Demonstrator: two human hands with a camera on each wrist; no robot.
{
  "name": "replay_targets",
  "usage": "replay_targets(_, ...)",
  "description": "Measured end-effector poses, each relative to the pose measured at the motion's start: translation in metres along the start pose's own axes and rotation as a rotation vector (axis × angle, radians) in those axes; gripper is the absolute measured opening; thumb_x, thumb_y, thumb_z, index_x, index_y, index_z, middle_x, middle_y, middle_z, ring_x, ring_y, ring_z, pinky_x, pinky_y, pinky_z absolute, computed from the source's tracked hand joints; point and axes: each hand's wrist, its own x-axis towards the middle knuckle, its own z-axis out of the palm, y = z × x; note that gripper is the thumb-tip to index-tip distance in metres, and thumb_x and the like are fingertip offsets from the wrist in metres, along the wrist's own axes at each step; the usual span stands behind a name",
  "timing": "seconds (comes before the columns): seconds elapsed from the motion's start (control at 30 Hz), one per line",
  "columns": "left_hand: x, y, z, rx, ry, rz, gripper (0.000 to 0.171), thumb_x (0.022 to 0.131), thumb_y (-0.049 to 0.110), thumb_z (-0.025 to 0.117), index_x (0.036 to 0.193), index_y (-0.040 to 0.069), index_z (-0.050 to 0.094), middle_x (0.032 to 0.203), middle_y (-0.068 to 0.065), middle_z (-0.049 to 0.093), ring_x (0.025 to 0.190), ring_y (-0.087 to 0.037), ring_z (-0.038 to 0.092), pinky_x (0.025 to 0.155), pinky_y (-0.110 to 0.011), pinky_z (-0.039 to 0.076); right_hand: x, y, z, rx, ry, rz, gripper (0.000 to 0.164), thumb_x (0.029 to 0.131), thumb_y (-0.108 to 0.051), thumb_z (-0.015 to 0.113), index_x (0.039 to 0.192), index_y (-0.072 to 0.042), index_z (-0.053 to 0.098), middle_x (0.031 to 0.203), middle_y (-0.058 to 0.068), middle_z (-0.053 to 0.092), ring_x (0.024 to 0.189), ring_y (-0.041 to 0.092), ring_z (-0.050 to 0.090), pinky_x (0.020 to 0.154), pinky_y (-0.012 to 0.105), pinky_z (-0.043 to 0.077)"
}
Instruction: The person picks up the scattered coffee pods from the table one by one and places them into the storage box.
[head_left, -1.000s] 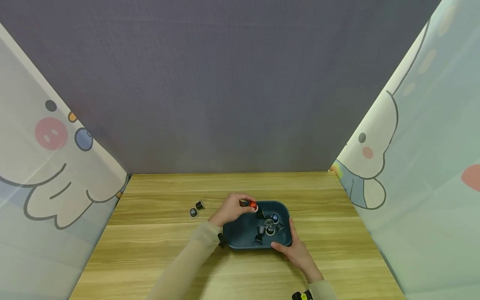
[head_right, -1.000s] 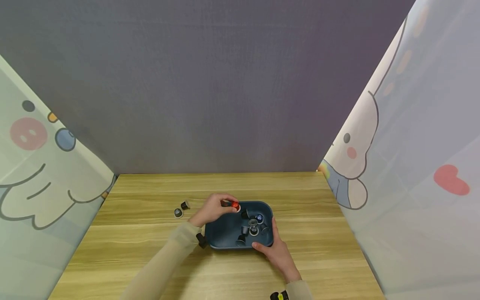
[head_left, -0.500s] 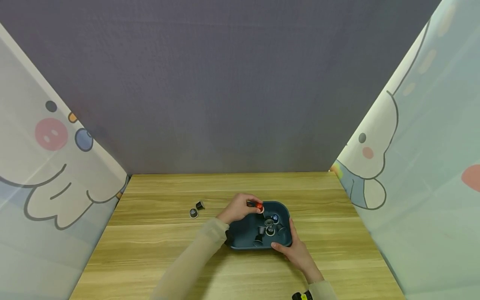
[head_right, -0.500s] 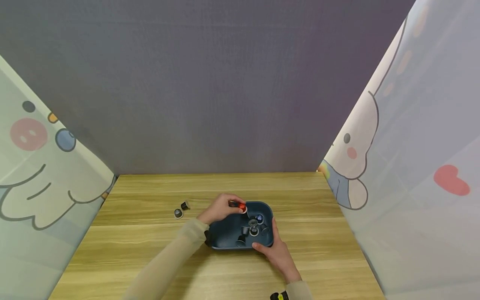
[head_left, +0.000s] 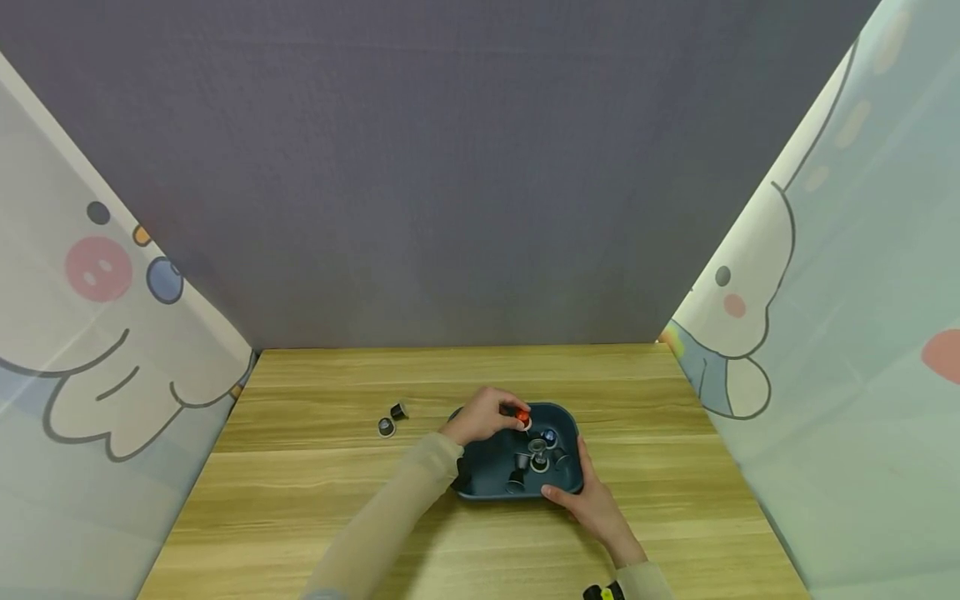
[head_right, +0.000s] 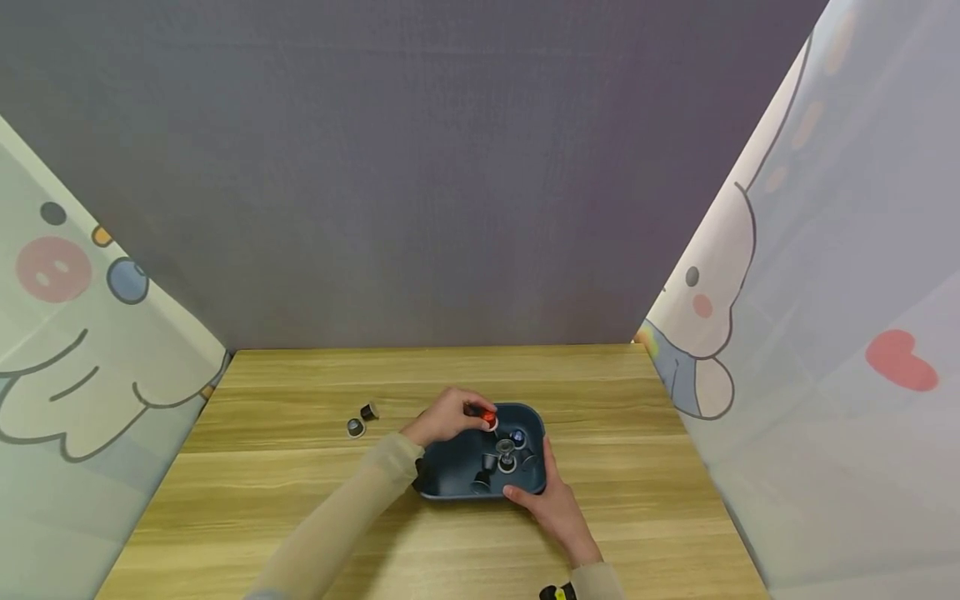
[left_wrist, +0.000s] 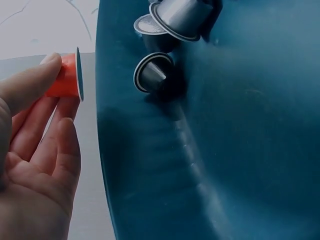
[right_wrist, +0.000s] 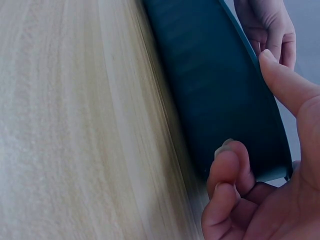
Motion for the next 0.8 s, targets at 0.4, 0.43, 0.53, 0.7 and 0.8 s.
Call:
replay_targets(0.4, 0.005, -0.005, 0.003, 0.128, -0.141, 0.007, 0.026, 0.084, 0.012, 0.081, 0.109, 0.010, 0.078, 0.102, 0.009, 0.070, 0.088, -0.005, 0.063, 0.073, -0.022, 0.053, 0.001, 0.002, 0.001, 0.039, -0.010, 0.021, 0.116, 0.082, -0.040, 0.082, 0.162, -0.026, -0.001, 0.068, 0.013, 0.057, 0.055, 0.025, 0.056, 0.056, 0.034, 0.047)
replay_targets(0.43, 0.005, -0.006, 0.004, 0.124, -0.143, 0.009, 0.026, 0.083, 0.011, 0.082, 0.109, 0.010, 0.078, 0.102, 0.009, 0.071, 0.088, -0.004, 0.063, 0.073, -0.022, 0.053, 0.000, 0.002, 0.001, 0.022, -0.002, 0.011, 0.116, 0.082, -0.041, 0.082, 0.162, -0.025, 0.000, 0.080, 0.020, 0.063, 0.064, 0.030, 0.061, 0.062, 0.039, 0.051)
replay_targets(0.53, 0.007, -0.011, 0.007, 0.112, -0.150, 0.017, 0.026, 0.083, 0.010, 0.082, 0.109, 0.011, 0.078, 0.100, 0.010, 0.071, 0.088, -0.004, 0.064, 0.073, -0.022, 0.053, 0.000, 0.003, 0.000, -0.023, 0.019, -0.012, 0.115, 0.081, -0.044, 0.082, 0.162, -0.021, 0.003, 0.124, 0.037, 0.057, 0.096, 0.041, 0.064, 0.083, 0.052, 0.051)
replay_targets(0.7, 0.010, -0.017, 0.010, 0.076, -0.166, 0.004, 0.027, 0.082, 0.006, 0.082, 0.108, 0.011, 0.078, 0.100, 0.009, 0.071, 0.087, -0.004, 0.065, 0.073, -0.022, 0.053, 0.000, 0.003, 0.000, -0.029, 0.024, -0.017, 0.116, 0.080, -0.045, 0.082, 0.162, -0.021, 0.004, 0.137, 0.037, 0.048, 0.095, 0.036, 0.060, 0.086, 0.050, 0.049)
replay_targets(0.8, 0.010, -0.020, 0.011, 0.043, -0.177, -0.009, 0.028, 0.081, 0.004, 0.082, 0.108, 0.011, 0.078, 0.101, 0.008, 0.072, 0.088, -0.004, 0.066, 0.073, -0.022, 0.054, -0.001, 0.003, 0.000, -0.035, 0.024, -0.025, 0.115, 0.081, -0.045, 0.082, 0.162, -0.021, 0.004, 0.141, 0.038, 0.043, 0.107, 0.041, 0.060, 0.091, 0.055, 0.048)
